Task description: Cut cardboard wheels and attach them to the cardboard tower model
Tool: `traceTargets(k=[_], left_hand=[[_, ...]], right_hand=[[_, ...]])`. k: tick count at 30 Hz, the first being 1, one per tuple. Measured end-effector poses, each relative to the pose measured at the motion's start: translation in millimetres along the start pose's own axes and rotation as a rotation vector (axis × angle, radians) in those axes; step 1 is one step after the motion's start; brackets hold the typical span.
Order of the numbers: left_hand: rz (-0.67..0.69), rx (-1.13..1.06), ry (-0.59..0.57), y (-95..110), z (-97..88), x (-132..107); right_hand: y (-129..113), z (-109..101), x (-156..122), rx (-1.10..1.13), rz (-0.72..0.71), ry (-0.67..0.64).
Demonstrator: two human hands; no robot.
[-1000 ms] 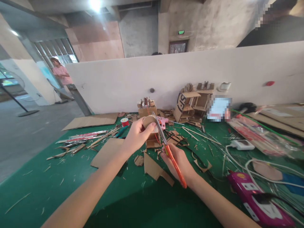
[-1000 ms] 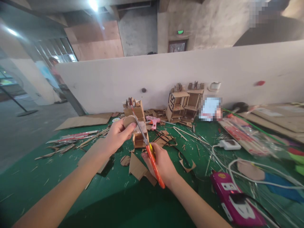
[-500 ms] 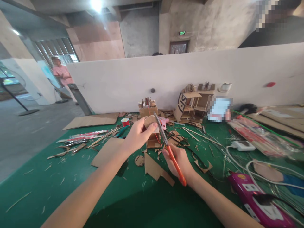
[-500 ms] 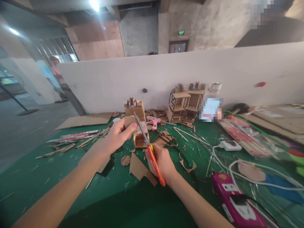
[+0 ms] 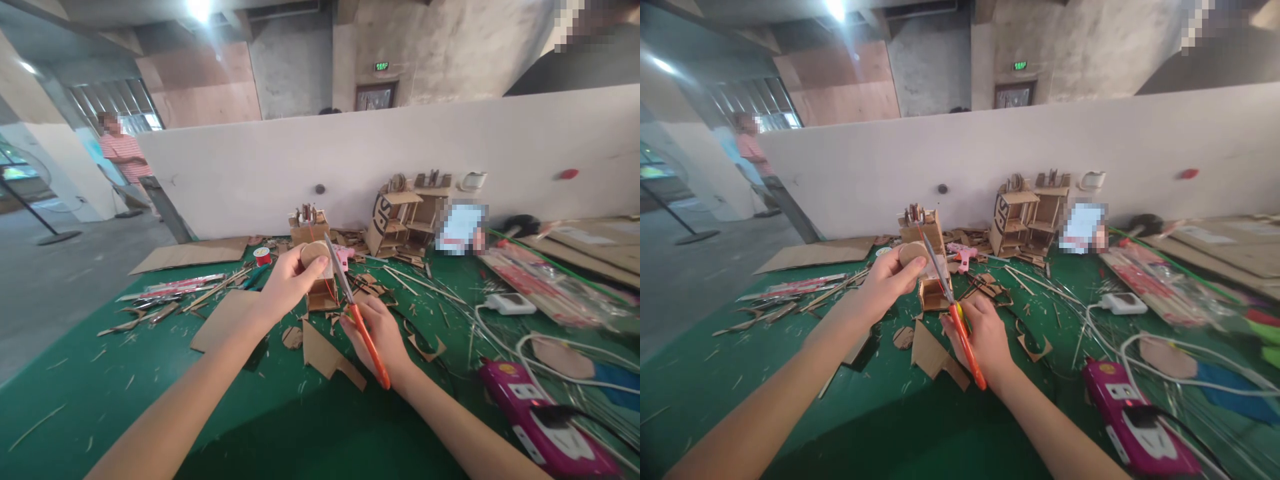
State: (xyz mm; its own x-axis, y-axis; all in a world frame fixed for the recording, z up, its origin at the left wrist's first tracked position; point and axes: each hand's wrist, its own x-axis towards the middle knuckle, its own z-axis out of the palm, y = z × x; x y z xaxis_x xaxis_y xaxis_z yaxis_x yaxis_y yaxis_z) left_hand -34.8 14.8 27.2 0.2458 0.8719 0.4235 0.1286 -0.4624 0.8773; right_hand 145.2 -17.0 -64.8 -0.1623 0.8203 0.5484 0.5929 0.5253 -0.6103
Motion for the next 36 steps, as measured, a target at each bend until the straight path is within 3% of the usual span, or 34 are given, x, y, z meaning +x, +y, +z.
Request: traceTargets(k=[14, 21, 28, 36], left_hand=[[-0.036, 0.038, -0.109, 12.6, -4.2, -0.8], [-0.035, 0.059, -0.009, 10.3, -2.4, 0.1], [0.048, 0.107, 0.048, 13.5, -3.0, -1.3], [0.098, 0.178, -0.065, 10.4, -3.1, -1.1]], right_hand=[[-5.1, -5.0, -6.7, 0.119, 0.084, -0.111], [-2.7, -4.9, -8.0, 0.167, 0.078, -0.155], [-2.1, -3.5, -6.5, 0.158, 0.103, -0.190], [-3.0, -4.9, -6.4, 0.157, 0.101, -0.202]])
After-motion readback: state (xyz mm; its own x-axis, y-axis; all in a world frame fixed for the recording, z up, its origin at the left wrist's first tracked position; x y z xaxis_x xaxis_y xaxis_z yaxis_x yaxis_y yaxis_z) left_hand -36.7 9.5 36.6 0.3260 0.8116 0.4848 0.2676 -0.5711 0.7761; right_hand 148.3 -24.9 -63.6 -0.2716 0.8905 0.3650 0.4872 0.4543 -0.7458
